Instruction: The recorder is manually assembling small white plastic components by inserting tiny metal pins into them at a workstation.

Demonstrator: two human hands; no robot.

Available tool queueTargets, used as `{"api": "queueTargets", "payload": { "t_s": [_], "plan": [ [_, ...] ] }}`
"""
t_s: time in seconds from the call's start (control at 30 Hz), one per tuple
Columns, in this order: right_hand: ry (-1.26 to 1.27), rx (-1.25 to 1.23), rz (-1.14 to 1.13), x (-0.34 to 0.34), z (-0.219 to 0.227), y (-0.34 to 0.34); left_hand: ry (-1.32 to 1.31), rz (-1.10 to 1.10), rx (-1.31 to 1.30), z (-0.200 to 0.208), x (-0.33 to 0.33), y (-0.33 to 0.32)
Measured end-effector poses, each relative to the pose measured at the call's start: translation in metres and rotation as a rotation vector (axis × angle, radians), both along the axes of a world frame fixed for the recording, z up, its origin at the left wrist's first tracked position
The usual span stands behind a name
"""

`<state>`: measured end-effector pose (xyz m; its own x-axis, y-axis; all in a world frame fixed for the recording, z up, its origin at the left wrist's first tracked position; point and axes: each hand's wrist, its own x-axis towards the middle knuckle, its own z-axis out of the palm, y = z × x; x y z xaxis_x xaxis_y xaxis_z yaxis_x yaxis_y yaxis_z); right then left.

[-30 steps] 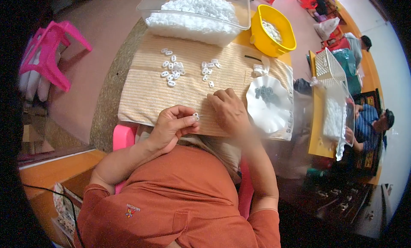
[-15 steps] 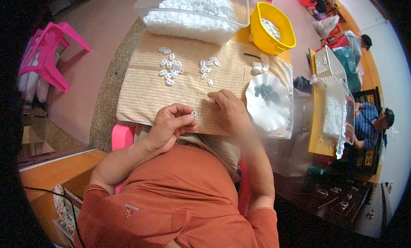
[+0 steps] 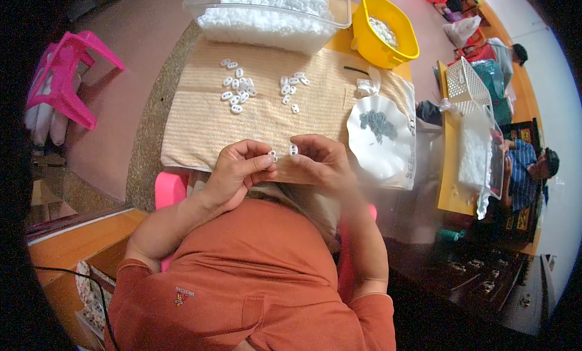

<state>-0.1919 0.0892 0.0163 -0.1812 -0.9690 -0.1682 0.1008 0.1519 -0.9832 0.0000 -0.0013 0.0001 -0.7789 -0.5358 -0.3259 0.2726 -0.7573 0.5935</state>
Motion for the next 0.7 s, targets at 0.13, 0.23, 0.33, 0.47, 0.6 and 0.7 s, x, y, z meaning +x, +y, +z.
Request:
{"api": "queueTargets", "payload": {
  "t_s": [0.13, 0.23, 0.33, 0.47, 0.6, 0.7],
  "plan": [
    [-0.05, -0.03, 0.039, 0.0, -0.007, 0.0, -0.012, -0.006, -0.002, 0.001, -0.001, 0.0],
    [-0.112, 0.005, 0.013, 0.004, -0.006, 0.001, -0.014, -0.009, 0.003, 0.0, 0.0, 0.0],
    [-0.11, -0.034, 0.032, 0.004, -0.007, 0.001, -0.008, -0.021, -0.002, 0.001, 0.0, 0.0],
    [-0.108, -0.041, 0.038, 0.003, -0.009, 0.002, -0.019, -0.029, 0.001, 0.002, -0.001, 0.0],
    [-0.098, -0.038, 0.039, 0.003, -0.01, 0.003, -0.031, -0.027, -0.004, 0.002, -0.001, 0.001],
    [-0.118, -0.032, 0.042, 0.003, -0.01, 0.003, -0.031, -0.027, -0.002, 0.002, -0.001, 0.001]
  ]
}}
